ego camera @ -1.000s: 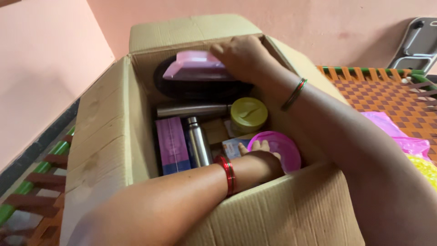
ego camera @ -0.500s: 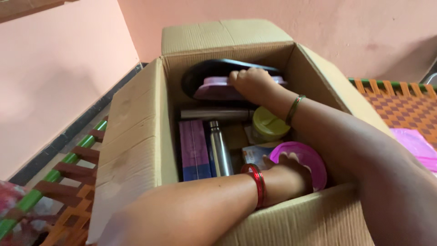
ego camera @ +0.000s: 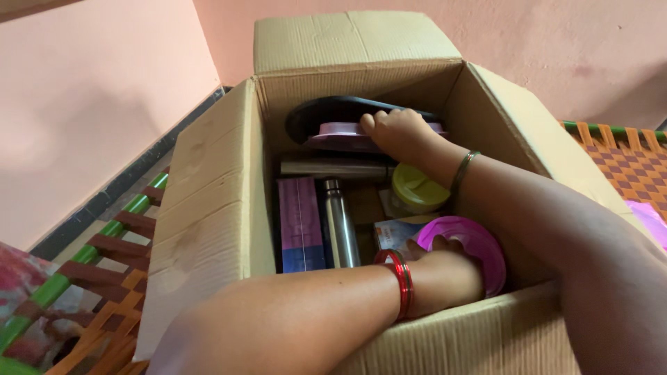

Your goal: The person packs various household items into two cardboard boxes. They place containers, a thermos, a tray, and plastic bags into the first box and close it. Then they open a second box, arrange glass jars and a brush inside, cover them with newspaper, and close the box.

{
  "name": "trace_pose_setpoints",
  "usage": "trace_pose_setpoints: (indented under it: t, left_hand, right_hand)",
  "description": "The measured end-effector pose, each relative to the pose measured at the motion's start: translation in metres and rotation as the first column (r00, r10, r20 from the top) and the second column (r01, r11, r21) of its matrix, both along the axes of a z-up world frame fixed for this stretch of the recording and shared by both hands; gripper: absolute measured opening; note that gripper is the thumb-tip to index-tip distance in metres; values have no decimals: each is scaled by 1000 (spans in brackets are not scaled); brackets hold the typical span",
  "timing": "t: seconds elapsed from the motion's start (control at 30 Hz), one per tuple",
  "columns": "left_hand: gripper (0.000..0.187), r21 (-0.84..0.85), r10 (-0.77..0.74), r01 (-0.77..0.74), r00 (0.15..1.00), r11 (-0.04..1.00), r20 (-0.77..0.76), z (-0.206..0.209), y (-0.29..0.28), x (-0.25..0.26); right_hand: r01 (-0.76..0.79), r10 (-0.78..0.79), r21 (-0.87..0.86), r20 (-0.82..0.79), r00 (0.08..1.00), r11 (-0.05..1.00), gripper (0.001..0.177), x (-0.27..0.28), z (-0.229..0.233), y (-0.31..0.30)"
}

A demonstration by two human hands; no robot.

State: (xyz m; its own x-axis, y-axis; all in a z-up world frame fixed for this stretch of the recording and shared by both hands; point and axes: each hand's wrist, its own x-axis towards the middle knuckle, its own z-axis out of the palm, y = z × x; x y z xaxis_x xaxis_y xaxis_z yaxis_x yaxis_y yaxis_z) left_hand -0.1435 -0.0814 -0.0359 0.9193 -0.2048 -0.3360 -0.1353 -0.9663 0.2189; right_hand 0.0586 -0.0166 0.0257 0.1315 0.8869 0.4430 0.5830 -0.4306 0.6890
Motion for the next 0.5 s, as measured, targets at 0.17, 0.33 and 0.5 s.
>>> trace_pose_setpoints:
  t: [0.17, 0.33, 0.5]
  left_hand:
    - [69, -8, -15, 15, 1000, 1000, 14, -1, -5, 4]
    - [69, 4, -19, 19, 1000, 1000, 18, -7, -5, 8]
    - [68, 18, -21, 21, 1000, 1000, 12, -9, -7, 11]
  right_hand:
    - [36, -37, -62, -15, 999, 997, 9, 2, -22, -6]
    - [75, -63, -96, 128, 990, 992, 15, -1, -35, -2]
    - [-8, 61, -105, 518, 853, 994, 40, -20, -23, -9]
